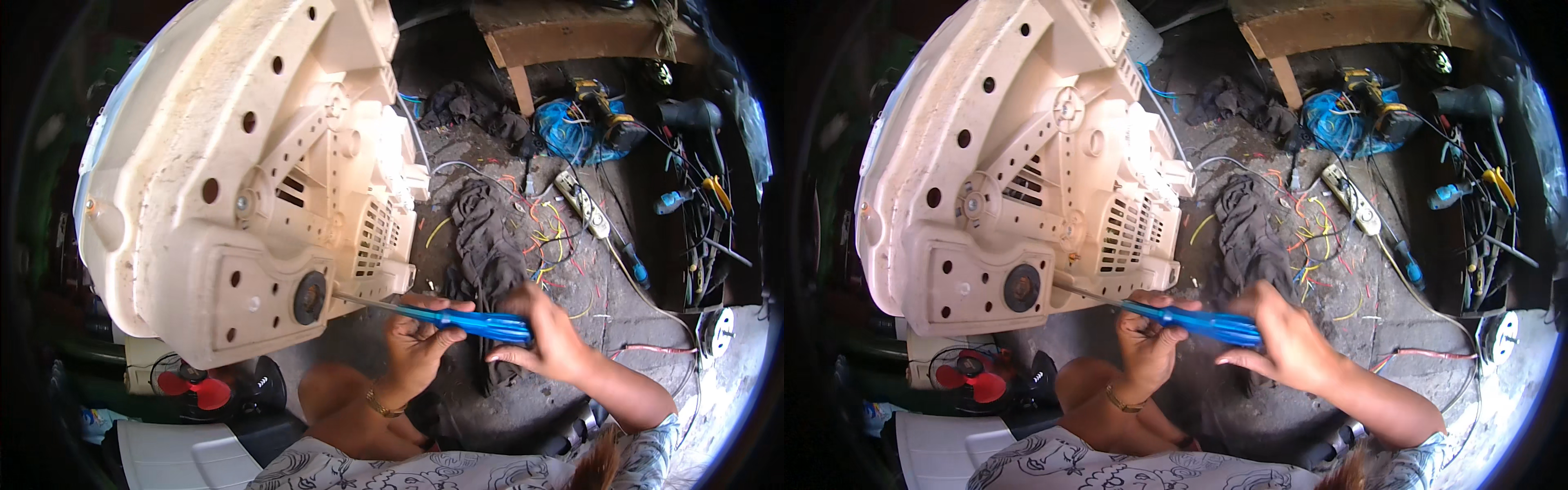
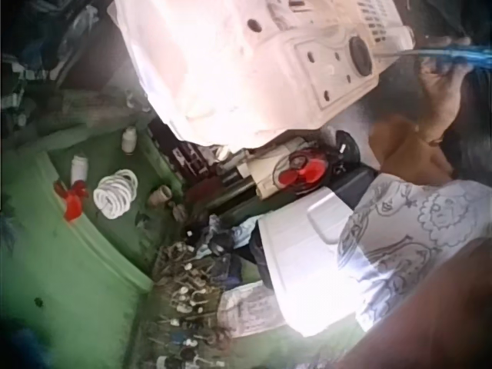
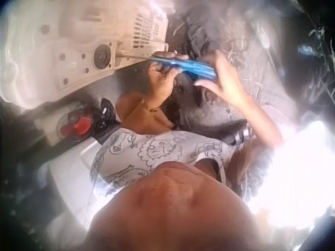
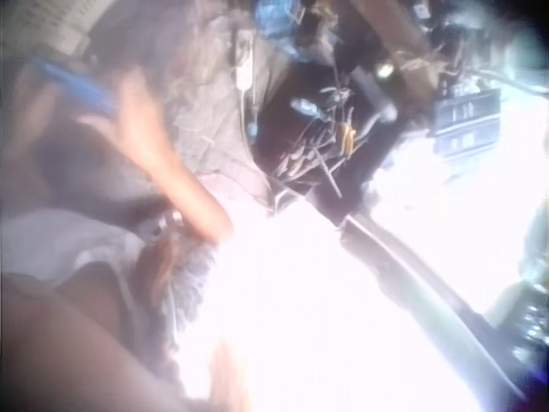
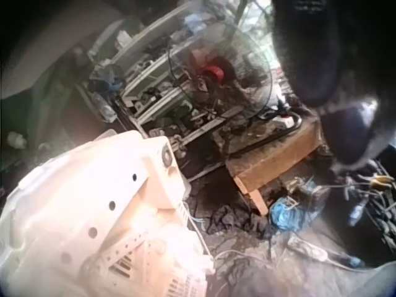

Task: The person unscrews the outer plastic panels and lower base of a small portable washing machine using a screwdriver, then lifts and turns the unit to access the internal motor and wiring components.

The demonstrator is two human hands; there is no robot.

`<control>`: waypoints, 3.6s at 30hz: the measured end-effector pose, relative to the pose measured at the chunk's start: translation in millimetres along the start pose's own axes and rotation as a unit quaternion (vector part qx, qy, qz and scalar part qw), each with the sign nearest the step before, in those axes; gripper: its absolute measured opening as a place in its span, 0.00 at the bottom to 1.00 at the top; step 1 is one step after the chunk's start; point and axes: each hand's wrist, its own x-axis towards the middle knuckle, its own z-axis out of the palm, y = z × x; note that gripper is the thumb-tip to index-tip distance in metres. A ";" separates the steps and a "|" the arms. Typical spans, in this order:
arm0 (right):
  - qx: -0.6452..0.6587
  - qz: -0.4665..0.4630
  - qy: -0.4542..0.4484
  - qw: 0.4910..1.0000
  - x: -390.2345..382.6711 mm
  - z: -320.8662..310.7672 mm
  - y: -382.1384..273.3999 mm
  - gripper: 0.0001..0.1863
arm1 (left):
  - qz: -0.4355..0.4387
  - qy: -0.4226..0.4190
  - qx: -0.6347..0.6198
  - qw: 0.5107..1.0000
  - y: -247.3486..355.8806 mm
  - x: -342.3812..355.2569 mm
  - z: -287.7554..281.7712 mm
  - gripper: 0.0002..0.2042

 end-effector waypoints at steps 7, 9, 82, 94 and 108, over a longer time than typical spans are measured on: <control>0.281 0.315 -0.061 0.904 11.9 -8.8 -18.4 0.21 | -0.137 -0.057 0.046 0.988 17.9 -3.0 -6.5 0.28; 0.168 0.224 -0.059 0.958 20.6 -6.6 -19.7 0.20 | -0.212 -0.231 0.214 0.925 33.0 -1.3 -22.1 0.30; -0.593 0.332 -0.087 0.728 -101.5 -146.3 -1.8 0.19 | 0.037 0.393 0.585 0.708 653.6 204.1 -607.7 0.31; -0.172 0.007 0.087 0.981 121.2 13.1 -207.6 0.36 | 0.038 0.400 0.548 0.734 648.2 184.9 -610.5 0.30; -0.059 -0.025 0.204 0.977 124.4 -30.3 -182.8 0.41 | 0.253 0.324 0.457 0.789 696.1 143.6 -431.9 0.26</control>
